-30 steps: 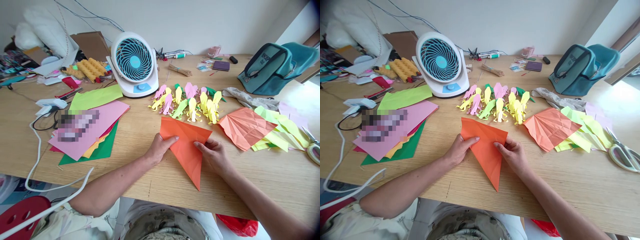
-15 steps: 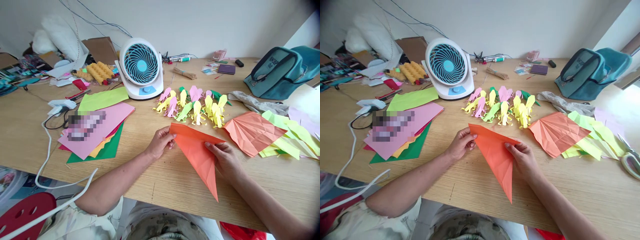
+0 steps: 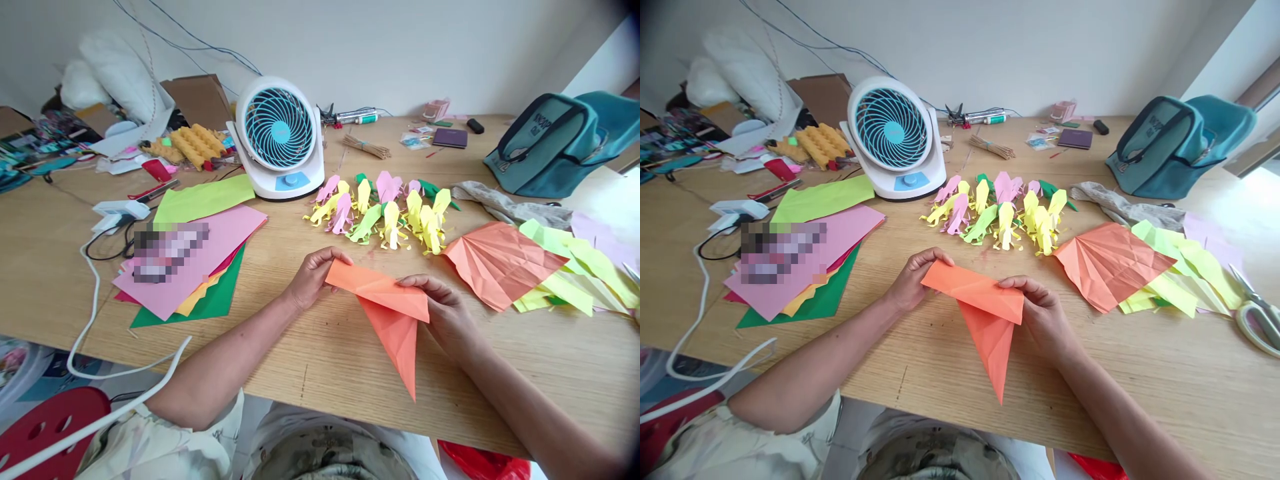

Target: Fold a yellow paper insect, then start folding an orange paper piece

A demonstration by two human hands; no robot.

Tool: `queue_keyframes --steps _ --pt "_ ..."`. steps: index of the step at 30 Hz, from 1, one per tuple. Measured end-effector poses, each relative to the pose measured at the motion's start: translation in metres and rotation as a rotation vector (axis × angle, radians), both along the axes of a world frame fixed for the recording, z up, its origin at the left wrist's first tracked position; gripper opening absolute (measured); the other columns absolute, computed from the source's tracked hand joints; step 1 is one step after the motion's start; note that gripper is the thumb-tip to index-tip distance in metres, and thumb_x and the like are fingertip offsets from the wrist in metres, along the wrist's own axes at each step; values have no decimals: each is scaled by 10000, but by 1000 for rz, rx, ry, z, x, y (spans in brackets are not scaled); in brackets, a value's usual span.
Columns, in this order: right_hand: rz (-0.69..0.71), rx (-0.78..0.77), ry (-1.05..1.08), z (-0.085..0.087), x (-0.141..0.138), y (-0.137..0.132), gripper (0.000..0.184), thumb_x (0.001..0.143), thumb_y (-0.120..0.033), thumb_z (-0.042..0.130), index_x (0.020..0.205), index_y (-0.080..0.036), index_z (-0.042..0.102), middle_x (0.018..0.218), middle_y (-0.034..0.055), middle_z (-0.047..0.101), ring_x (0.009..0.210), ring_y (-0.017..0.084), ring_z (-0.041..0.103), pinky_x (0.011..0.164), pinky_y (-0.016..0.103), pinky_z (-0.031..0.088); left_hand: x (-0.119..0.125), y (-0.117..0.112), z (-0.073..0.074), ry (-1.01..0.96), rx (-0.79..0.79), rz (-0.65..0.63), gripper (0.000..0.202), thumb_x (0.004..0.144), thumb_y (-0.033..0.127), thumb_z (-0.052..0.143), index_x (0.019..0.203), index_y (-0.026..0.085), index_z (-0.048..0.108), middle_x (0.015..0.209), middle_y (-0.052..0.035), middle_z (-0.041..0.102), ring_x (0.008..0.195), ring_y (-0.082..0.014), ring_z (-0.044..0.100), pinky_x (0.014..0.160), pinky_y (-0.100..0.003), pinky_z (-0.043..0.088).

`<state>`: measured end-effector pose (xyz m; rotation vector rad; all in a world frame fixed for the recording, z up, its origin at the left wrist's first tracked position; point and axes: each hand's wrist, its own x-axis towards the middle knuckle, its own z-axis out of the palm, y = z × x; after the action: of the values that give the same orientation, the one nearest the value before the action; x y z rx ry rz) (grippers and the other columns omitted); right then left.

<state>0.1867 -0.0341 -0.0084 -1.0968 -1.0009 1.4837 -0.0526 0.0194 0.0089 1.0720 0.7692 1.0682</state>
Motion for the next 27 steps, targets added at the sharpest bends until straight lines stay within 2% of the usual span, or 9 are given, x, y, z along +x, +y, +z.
queue_keyframes --steps 4,6,9,11,14,16,19,23,27 --pt "-9 -7 -1 -4 0 2 217 736 -420 796 900 -298 724 928 5 739 812 193 676 679 282 544 -3 3 -1 -16 -85 -56 188 735 309 721 826 158 655 593 40 553 474 -64 478 429 -171 412" --pt "1 -29 7 -6 -2 2 225 767 -455 763 915 -291 722 943 25 753 853 229 695 712 329 566 -4 5 -1 -34 -125 -89 215 718 290 735 862 154 652 628 27 588 513 -74 521 454 -174 450" --pt "-17 -52 22 -6 -4 3 241 739 -474 781 887 -288 738 975 39 767 907 269 708 757 381 587 -5 7 -1 -61 -139 -118 274 705 282 748 925 146 657 709 7 623 573 -82 556 495 -186 501" --pt "-21 -24 28 -5 -5 4 241 730 -467 791 902 -306 743 1022 28 765 953 276 705 808 398 589 -6 7 -2 -65 -135 -135 280 722 311 750 930 149 653 748 -1 624 610 -90 567 502 -191 516" --pt "-21 36 13 -4 -6 4 249 754 -447 778 967 -326 731 1083 11 752 1010 268 691 859 402 579 -6 5 -4 -67 -112 -180 339 799 447 696 972 159 646 848 -30 634 695 -120 599 505 -211 536" --pt "-42 59 7 -3 -7 4 247 768 -432 771 984 -323 721 1103 7 747 1020 255 689 862 385 575 -4 2 -4 -26 -84 -213 392 823 503 663 1015 162 640 933 -53 639 780 -145 620 533 -226 551" --pt "-33 88 27 -2 -9 3 284 776 -407 774 1035 -317 699 1134 7 736 1024 233 688 873 368 569 1 -2 -4 111 -56 -208 411 765 446 749 1033 158 632 1000 -61 640 826 -155 628 570 -227 548" --pt "29 120 17 -2 -11 2 361 778 -415 770 1102 -289 672 1200 37 708 1058 241 672 889 375 560 2 -2 -2 177 -51 -135 417 724 394 784 1012 152 603 956 -52 661 794 -150 636 625 -238 531" --pt "-28 120 -9 1 -7 3 364 799 -423 746 1127 -310 639 1141 23 718 1000 226 677 848 355 558 -8 7 -1 329 24 -127 491 743 309 760 1169 160 568 871 -18 658 793 -130 628 736 -239 494"
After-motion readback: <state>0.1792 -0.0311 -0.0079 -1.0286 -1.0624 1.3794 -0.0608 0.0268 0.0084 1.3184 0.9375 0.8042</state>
